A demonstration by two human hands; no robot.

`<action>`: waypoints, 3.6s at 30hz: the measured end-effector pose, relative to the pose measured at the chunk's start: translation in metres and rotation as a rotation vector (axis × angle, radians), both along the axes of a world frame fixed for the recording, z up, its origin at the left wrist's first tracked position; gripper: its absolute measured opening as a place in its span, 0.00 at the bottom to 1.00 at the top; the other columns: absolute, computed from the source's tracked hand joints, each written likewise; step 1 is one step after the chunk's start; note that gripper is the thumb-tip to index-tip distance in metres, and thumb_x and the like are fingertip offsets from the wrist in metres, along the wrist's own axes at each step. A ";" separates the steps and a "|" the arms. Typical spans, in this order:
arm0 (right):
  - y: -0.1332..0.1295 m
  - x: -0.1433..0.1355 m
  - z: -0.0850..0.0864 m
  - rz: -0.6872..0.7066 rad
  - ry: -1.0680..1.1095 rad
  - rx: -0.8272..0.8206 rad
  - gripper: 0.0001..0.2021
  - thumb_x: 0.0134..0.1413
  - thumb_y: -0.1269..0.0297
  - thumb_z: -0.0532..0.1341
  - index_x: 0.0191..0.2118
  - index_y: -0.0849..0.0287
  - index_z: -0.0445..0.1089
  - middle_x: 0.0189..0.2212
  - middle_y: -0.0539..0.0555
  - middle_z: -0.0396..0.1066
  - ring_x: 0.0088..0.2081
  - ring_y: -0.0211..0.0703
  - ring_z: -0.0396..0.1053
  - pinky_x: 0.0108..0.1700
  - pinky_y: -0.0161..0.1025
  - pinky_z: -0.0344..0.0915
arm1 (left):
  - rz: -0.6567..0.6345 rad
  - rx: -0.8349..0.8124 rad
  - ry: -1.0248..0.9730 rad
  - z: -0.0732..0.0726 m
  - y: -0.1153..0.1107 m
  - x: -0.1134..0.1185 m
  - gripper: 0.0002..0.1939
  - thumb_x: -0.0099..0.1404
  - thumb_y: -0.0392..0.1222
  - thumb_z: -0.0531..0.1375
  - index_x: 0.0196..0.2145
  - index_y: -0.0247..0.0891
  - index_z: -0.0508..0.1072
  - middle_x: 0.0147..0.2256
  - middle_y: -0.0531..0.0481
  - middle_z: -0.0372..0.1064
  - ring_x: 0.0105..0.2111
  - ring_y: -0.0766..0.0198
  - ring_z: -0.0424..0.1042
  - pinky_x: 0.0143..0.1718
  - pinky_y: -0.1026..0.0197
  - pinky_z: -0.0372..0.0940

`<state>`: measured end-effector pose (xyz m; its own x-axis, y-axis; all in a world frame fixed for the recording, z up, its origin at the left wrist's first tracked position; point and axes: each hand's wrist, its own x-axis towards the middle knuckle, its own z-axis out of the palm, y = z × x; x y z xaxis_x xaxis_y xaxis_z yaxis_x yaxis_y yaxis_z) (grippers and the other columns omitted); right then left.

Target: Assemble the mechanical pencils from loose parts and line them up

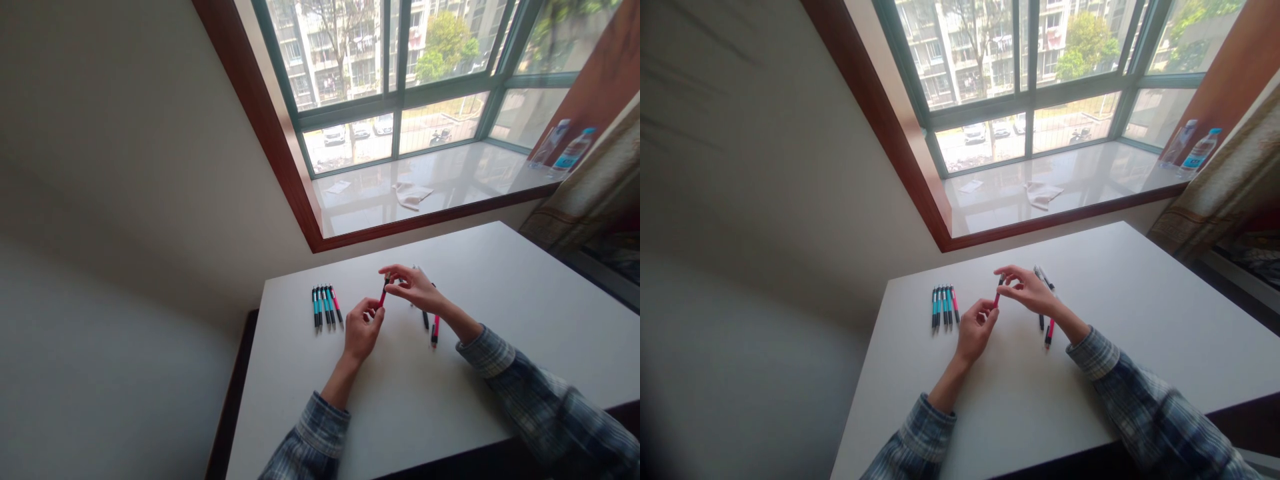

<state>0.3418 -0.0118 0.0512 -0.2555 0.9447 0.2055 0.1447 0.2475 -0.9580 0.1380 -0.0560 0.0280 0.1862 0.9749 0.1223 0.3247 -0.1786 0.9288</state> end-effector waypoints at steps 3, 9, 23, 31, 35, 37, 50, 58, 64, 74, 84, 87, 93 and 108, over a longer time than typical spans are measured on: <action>0.001 0.000 -0.002 0.027 0.050 0.014 0.17 0.60 0.49 0.67 0.50 0.53 0.77 0.50 0.58 0.74 0.49 0.51 0.72 0.44 0.42 0.73 | -0.006 -0.003 -0.005 0.000 0.000 -0.001 0.12 0.69 0.50 0.61 0.38 0.39 0.77 0.32 0.51 0.73 0.29 0.66 0.68 0.30 0.65 0.61; 0.002 0.001 -0.004 0.004 0.060 -0.012 0.16 0.59 0.49 0.67 0.47 0.53 0.77 0.50 0.58 0.74 0.50 0.51 0.72 0.45 0.43 0.72 | -0.005 -0.006 -0.011 0.000 0.000 -0.001 0.12 0.69 0.50 0.61 0.38 0.39 0.77 0.30 0.52 0.71 0.29 0.66 0.67 0.30 0.65 0.61; 0.000 -0.001 -0.004 -0.039 0.060 -0.034 0.17 0.56 0.50 0.70 0.44 0.54 0.72 0.44 0.56 0.73 0.47 0.50 0.72 0.43 0.42 0.73 | 0.003 -0.018 -0.007 -0.001 0.000 0.000 0.11 0.68 0.50 0.62 0.38 0.39 0.78 0.32 0.51 0.74 0.29 0.65 0.68 0.29 0.65 0.61; 0.001 0.000 -0.006 -0.036 0.056 -0.028 0.18 0.54 0.48 0.71 0.42 0.55 0.74 0.44 0.57 0.73 0.47 0.50 0.72 0.43 0.43 0.73 | 0.001 -0.018 -0.003 0.001 -0.001 0.000 0.12 0.69 0.51 0.62 0.38 0.39 0.78 0.31 0.52 0.72 0.29 0.65 0.67 0.29 0.65 0.61; 0.003 0.000 -0.008 -0.004 0.062 -0.044 0.20 0.55 0.47 0.69 0.47 0.54 0.74 0.47 0.57 0.74 0.49 0.50 0.73 0.46 0.44 0.73 | -0.006 -0.018 -0.002 0.001 -0.001 0.000 0.13 0.69 0.51 0.62 0.38 0.39 0.78 0.31 0.51 0.73 0.29 0.65 0.68 0.29 0.65 0.61; 0.003 0.000 -0.007 -0.008 0.049 -0.031 0.17 0.57 0.46 0.68 0.40 0.56 0.75 0.43 0.57 0.75 0.46 0.50 0.73 0.44 0.43 0.73 | -0.012 -0.015 0.002 0.001 -0.001 0.000 0.13 0.69 0.51 0.62 0.39 0.39 0.79 0.31 0.51 0.74 0.29 0.65 0.68 0.29 0.64 0.61; 0.001 0.000 -0.006 -0.061 0.064 -0.033 0.17 0.54 0.49 0.71 0.40 0.56 0.73 0.41 0.55 0.73 0.43 0.47 0.72 0.41 0.41 0.72 | -0.011 -0.020 -0.011 0.000 0.000 0.000 0.15 0.68 0.52 0.62 0.40 0.39 0.80 0.33 0.50 0.78 0.28 0.64 0.69 0.28 0.64 0.61; 0.001 -0.001 -0.004 -0.042 0.028 -0.022 0.18 0.55 0.45 0.69 0.33 0.57 0.74 0.38 0.55 0.75 0.38 0.46 0.73 0.38 0.40 0.71 | -0.037 -0.041 -0.003 0.001 0.000 0.000 0.16 0.69 0.54 0.61 0.42 0.40 0.81 0.34 0.50 0.78 0.25 0.66 0.65 0.28 0.63 0.59; 0.001 0.001 -0.003 0.078 0.005 -0.030 0.18 0.61 0.46 0.65 0.45 0.56 0.78 0.46 0.58 0.77 0.46 0.50 0.74 0.46 0.44 0.72 | -0.031 -0.056 -0.059 -0.002 0.000 -0.001 0.16 0.68 0.54 0.62 0.41 0.38 0.81 0.34 0.49 0.79 0.27 0.65 0.69 0.29 0.63 0.62; -0.005 -0.010 -0.004 -0.014 0.002 -0.021 0.17 0.58 0.46 0.67 0.32 0.55 0.68 0.34 0.52 0.71 0.36 0.44 0.69 0.37 0.39 0.70 | -0.071 -0.032 -0.037 0.003 0.000 0.000 0.14 0.70 0.52 0.62 0.40 0.40 0.83 0.37 0.47 0.82 0.35 0.59 0.77 0.40 0.59 0.68; -0.008 -0.013 0.002 -0.080 -0.001 0.015 0.18 0.58 0.44 0.67 0.33 0.55 0.69 0.36 0.54 0.74 0.38 0.46 0.72 0.37 0.41 0.71 | 0.057 0.083 0.044 -0.001 0.002 0.000 0.14 0.69 0.51 0.63 0.42 0.41 0.83 0.38 0.47 0.81 0.38 0.57 0.77 0.42 0.56 0.68; -0.004 -0.010 0.000 -0.123 0.077 0.003 0.18 0.56 0.45 0.69 0.41 0.54 0.72 0.36 0.54 0.75 0.38 0.47 0.73 0.36 0.40 0.72 | 0.115 0.111 -0.027 -0.001 0.004 -0.002 0.12 0.68 0.49 0.64 0.43 0.40 0.81 0.39 0.46 0.81 0.39 0.58 0.77 0.42 0.57 0.69; 0.001 -0.004 -0.004 -0.072 0.068 -0.010 0.17 0.53 0.47 0.71 0.38 0.56 0.74 0.35 0.54 0.76 0.39 0.48 0.76 0.39 0.42 0.74 | 0.238 0.134 -0.194 0.001 0.015 -0.019 0.13 0.64 0.48 0.68 0.41 0.38 0.76 0.39 0.46 0.78 0.40 0.60 0.78 0.44 0.59 0.71; -0.032 -0.056 -0.024 -0.067 -0.191 0.098 0.05 0.59 0.62 0.66 0.37 0.56 0.79 0.31 0.52 0.80 0.33 0.43 0.76 0.38 0.40 0.73 | 0.123 0.002 -0.329 0.021 0.033 -0.076 0.23 0.58 0.53 0.73 0.44 0.38 0.77 0.33 0.48 0.79 0.34 0.60 0.79 0.39 0.60 0.74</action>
